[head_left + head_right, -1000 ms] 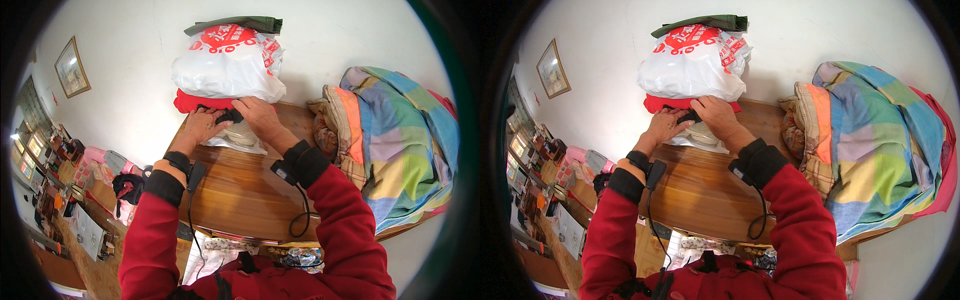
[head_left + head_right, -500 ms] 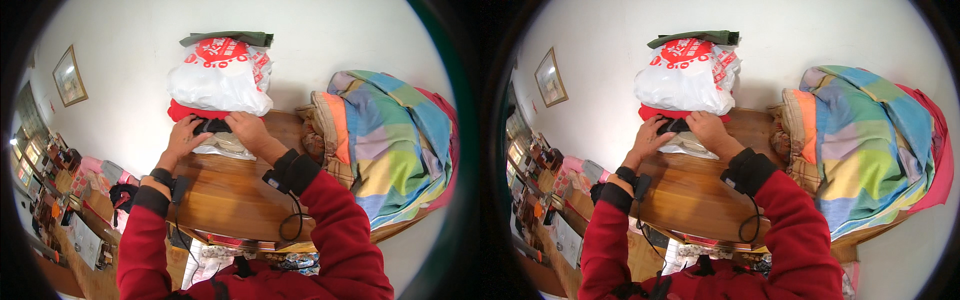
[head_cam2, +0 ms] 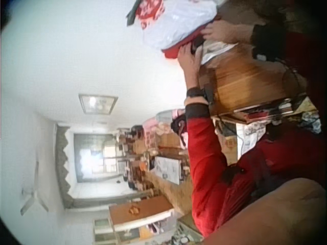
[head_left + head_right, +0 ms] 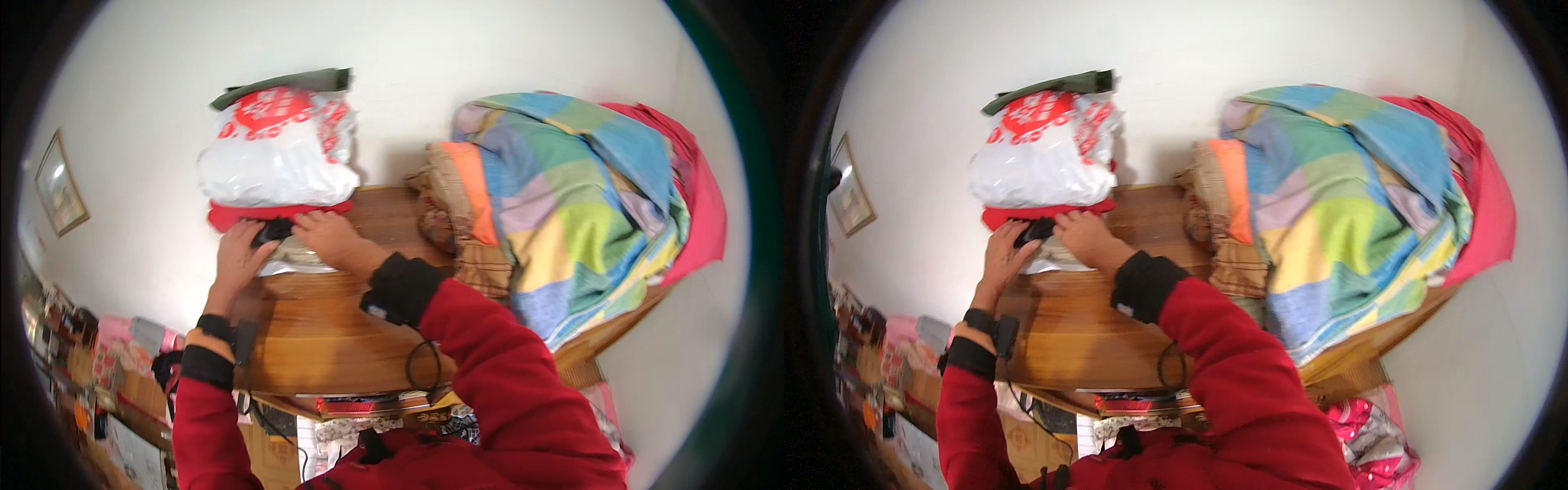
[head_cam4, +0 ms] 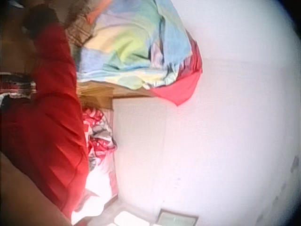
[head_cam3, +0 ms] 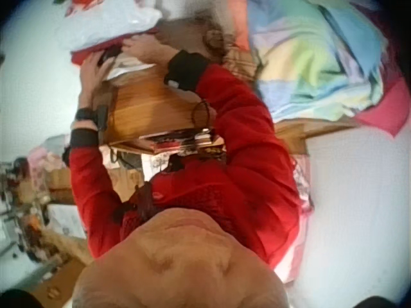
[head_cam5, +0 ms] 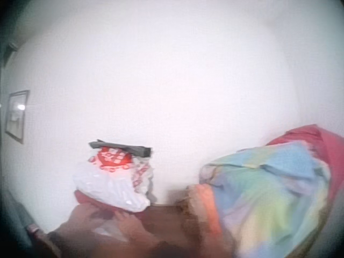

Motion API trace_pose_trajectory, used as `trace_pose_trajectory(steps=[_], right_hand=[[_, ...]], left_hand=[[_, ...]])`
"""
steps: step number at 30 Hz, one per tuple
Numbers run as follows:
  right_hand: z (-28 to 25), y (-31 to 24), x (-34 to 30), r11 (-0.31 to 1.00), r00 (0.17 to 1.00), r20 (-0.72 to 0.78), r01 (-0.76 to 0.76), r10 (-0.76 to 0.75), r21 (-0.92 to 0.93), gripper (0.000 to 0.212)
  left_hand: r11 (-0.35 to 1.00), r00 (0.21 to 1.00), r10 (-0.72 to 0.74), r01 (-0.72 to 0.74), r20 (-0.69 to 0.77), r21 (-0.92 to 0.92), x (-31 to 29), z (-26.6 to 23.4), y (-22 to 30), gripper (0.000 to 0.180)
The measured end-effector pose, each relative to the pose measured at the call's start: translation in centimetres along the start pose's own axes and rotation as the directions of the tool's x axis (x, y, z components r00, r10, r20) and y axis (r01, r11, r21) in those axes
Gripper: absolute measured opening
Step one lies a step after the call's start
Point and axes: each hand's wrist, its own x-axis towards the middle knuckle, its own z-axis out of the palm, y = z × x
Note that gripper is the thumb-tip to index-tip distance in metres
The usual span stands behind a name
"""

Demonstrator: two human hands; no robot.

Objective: The person packs clothes and bedding into plastic bags on a wooden cabinet. They fold a green garment, place it on a white bag, then fold a dark garment and add it to the stack. They move a colorful blanket aside, pick up a purple pillow, place it on the bed, and then pack clothes into a clear plastic bag before placing it on the cabinet.

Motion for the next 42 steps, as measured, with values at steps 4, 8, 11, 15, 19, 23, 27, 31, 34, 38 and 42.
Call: trace_pose_trajectory(steps=[4,8,11,15,19,23,27,31,34,38,42], right_hand=[[-0.2,-0.3,-0.2,0.998,0.997,0.054,-0.051,0.049,0.032,0.029],[-0.7,-1.0,0.2,0.993,0.990,0.101,-0.104,0.097,0.061,0.025],[-2.5,-0.8,-0.2,0.987,0.984,0.104,-0.153,0.147,0.050,0.021],[-7.5,3.0,-1.9,0.969,0.969,0.007,-0.249,0.248,0.003,0.021],[-13.9,8.0,-6.4,0.890,0.834,-0.315,-0.446,0.453,0.098,0.029],[-19.9,10.7,-11.6,0.714,0.647,-0.462,-0.699,0.606,-0.042,0.033],[-25.2,11.0,-18.2,0.462,0.546,-0.617,-0.831,0.566,-0.312,0.038],[-27.4,10.0,-24.0,0.321,0.413,-0.543,-0.911,0.731,-0.260,0.053],[-27.8,10.1,-26.5,0.365,0.369,-0.323,-0.928,0.871,-0.075,0.077],[-27.6,9.8,-28.2,0.444,0.464,-0.187,-0.885,0.866,-0.141,0.088],[-27.0,9.3,-28.2,0.433,0.507,-0.265,-0.853,0.820,-0.291,0.072]], left_hand=[[1.000,0.988,-0.024,0.024,0.151,0.001,-0.2,0.1,1.2,0.045],[0.997,0.966,-0.077,0.081,0.248,-0.007,-0.2,0.0,1.1,0.049],[0.999,0.971,-0.044,0.045,0.234,0.002,-0.4,0.1,0.7,0.048],[0.991,0.979,-0.040,0.065,0.200,-0.119,-1.7,-0.3,-0.3,0.046],[0.942,0.988,-0.097,0.131,0.121,-0.309,-3.4,-0.9,-1.4,0.045],[0.878,0.981,-0.153,0.192,0.122,-0.438,-5.1,-1.9,-1.7,0.044],[0.759,0.978,-0.168,0.210,0.126,-0.617,-7.1,-3.5,-1.5,0.044],[0.669,0.930,-0.286,0.367,0.232,-0.646,-8.5,-5.4,-0.9,0.046],[0.625,0.879,-0.373,0.475,0.297,-0.619,-9.3,-6.4,-0.1,0.045],[0.555,0.858,-0.441,0.492,0.265,-0.670,-11.3,-7.0,1.3,0.044],[0.514,0.856,-0.424,0.496,0.295,-0.700,-13.4,-8.1,3.0,0.040]])
